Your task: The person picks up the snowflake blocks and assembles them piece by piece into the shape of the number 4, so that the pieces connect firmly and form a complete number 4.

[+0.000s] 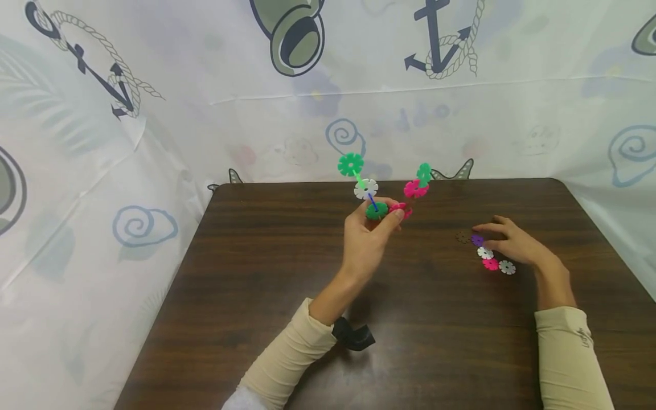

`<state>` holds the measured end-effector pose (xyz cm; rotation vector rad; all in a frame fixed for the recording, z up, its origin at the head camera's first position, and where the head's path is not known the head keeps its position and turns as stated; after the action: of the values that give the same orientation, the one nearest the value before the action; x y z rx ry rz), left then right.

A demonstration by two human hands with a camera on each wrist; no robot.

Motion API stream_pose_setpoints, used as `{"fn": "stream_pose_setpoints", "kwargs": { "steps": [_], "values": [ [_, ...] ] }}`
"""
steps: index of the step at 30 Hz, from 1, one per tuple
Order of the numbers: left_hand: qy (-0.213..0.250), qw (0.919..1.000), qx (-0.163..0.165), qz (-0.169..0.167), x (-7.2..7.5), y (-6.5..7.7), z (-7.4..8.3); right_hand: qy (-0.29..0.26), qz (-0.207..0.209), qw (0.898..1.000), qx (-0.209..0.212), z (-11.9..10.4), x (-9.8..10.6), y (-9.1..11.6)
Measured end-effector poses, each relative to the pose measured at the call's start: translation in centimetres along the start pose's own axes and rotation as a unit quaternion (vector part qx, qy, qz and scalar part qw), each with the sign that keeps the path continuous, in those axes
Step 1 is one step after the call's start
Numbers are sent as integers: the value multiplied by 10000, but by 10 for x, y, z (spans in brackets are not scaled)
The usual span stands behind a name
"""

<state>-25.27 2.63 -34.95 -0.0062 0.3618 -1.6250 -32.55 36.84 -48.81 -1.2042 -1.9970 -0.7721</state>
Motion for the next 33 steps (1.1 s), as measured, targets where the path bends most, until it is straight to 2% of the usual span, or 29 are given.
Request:
{"fn": "stream_pose_setpoints", "kwargs": {
  "steps": [4, 9, 13, 15, 17, 20, 22, 25, 28, 33],
  "values": [
    [2, 10000, -4, 9, 1, 0, 0, -62, 75, 9999, 122, -10, -3, -4],
    [14, 10000, -16, 68, 3, -1, 2, 80, 397, 9987, 293, -24, -3, -13],
    [14, 10000, -21, 71, 4, 0, 4, 217, 767, 9967, 181, -33, -1, -18],
    [13, 10000, -7, 82, 4, 0, 5, 123, 948, 9954, 97, -40, 3, -17],
    [22, 10000, 16, 92, 5, 1, 6, -51, 1200, 9927, 144, -53, 9, -15],
    [73, 9999, 43, 117, 5, 0, 6, -255, 1789, 9831, 297, -79, 25, -9],
    [136, 9999, 56, 84, 4, 0, 5, -379, 2254, 9725, 456, -100, 36, -5],
    [259, 9996, 62, 10, 3, -2, 4, -757, 2899, 9508, 791, -131, 51, 1],
    [345, 9994, 71, -60, 2, -3, 3, -1297, 3408, 9217, 1322, -163, 61, 6],
    [383, 9991, 103, -123, 1, -4, -1, -2056, 4064, 8645, 2124, -207, 68, 13]
  ]
}}
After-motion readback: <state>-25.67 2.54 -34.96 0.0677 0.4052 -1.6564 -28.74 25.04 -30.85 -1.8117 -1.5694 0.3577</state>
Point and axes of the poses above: each hand's wrist, its own y-axis away from the middle knuckle, its own x-axis out of the back of the hand, z = x × y, the point moved 7 cm from there along -y, towards the middle knuckle, and after that the axes turned 7 degrees about x, right-handed, at the moved point
